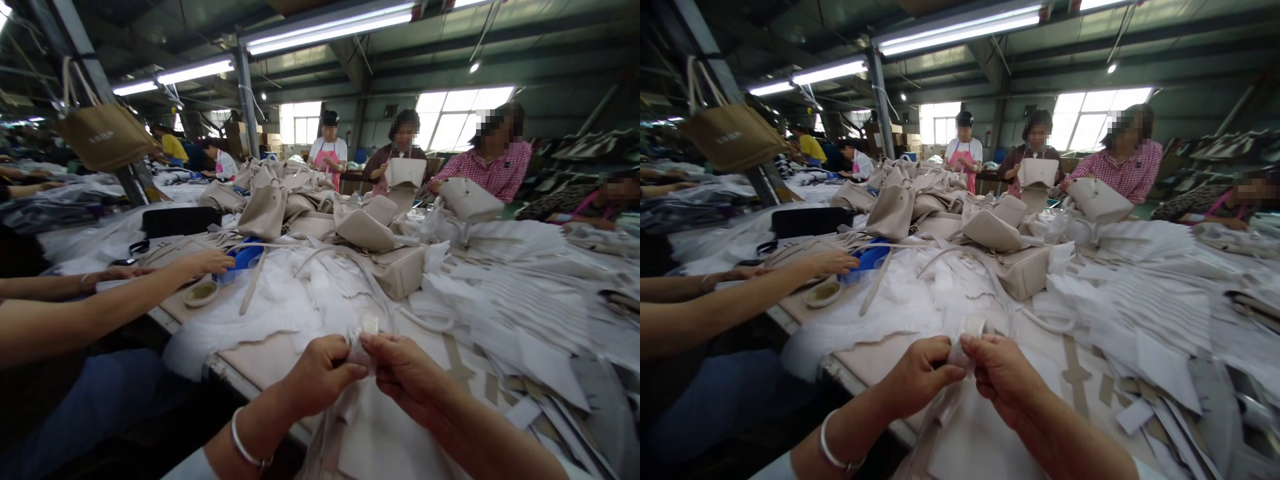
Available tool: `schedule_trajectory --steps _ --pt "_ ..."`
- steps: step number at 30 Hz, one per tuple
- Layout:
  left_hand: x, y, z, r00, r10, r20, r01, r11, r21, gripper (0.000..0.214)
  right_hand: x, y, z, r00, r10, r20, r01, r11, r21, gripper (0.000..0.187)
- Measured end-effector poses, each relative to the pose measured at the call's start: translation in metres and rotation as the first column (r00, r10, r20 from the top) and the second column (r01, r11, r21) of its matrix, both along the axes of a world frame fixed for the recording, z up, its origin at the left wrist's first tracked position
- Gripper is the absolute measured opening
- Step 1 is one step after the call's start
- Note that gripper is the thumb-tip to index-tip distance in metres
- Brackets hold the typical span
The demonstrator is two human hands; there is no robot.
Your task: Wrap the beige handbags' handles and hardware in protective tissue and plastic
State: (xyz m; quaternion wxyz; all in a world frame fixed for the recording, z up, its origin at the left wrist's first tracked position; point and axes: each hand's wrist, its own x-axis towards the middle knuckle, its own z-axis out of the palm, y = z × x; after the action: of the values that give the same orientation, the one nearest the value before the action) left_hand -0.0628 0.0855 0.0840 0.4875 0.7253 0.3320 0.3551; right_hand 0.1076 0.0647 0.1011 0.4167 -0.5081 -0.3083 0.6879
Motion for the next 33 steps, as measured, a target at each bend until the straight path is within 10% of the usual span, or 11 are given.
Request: schedule_trajectory --steps 3,10,13,16,19,23,27,33 --pt "0.003 0.007 0.006 1.000 -0.006 0.009 0.008 0.974 -0.228 0.040 -0.002 -0.003 -0.002 0.932 -0.014 0.361 -0.037 0.990 0.134 0.037" --pt "0.031 0.012 0.001 0.981 0.192 -0.025 -0.191 0.945 -0.265 0.046 0.004 -0.009 -0.004 0.288 -0.233 0.929 -0.494 0.795 0.352 0.021" --pt "0.029 0.012 -0.003 0.974 0.217 0.060 -0.177 0.905 -0.387 0.036 0.015 -0.011 0.001 0.433 -0.092 0.897 -0.544 0.766 0.341 0.026" --pt "0.026 0.011 0.000 0.977 0.192 0.095 -0.129 0.882 -0.453 0.031 0.023 -0.009 0.005 0.800 0.164 0.577 -0.324 0.928 0.185 0.039" --pt "0.028 0.006 0.003 0.988 0.127 0.084 -0.085 0.919 -0.385 0.030 0.023 -0.003 0.003 0.996 0.036 0.087 -0.027 0.994 -0.103 0.036" --pt "0.028 0.003 0.004 0.987 0.128 -0.100 -0.139 0.984 -0.108 0.034 0.017 0.005 -0.008 0.987 -0.152 -0.059 0.143 0.981 -0.130 0.030" --pt "0.024 0.014 0.002 0.990 0.035 -0.138 -0.070 0.964 -0.257 0.044 0.015 0.005 -0.021 0.972 -0.055 0.230 0.030 0.993 0.110 0.031" --pt "0.041 0.029 -0.011 0.986 0.160 -0.039 -0.155 0.821 -0.549 0.045 0.015 -0.006 -0.035 0.533 -0.199 0.822 -0.339 0.840 0.423 0.028"
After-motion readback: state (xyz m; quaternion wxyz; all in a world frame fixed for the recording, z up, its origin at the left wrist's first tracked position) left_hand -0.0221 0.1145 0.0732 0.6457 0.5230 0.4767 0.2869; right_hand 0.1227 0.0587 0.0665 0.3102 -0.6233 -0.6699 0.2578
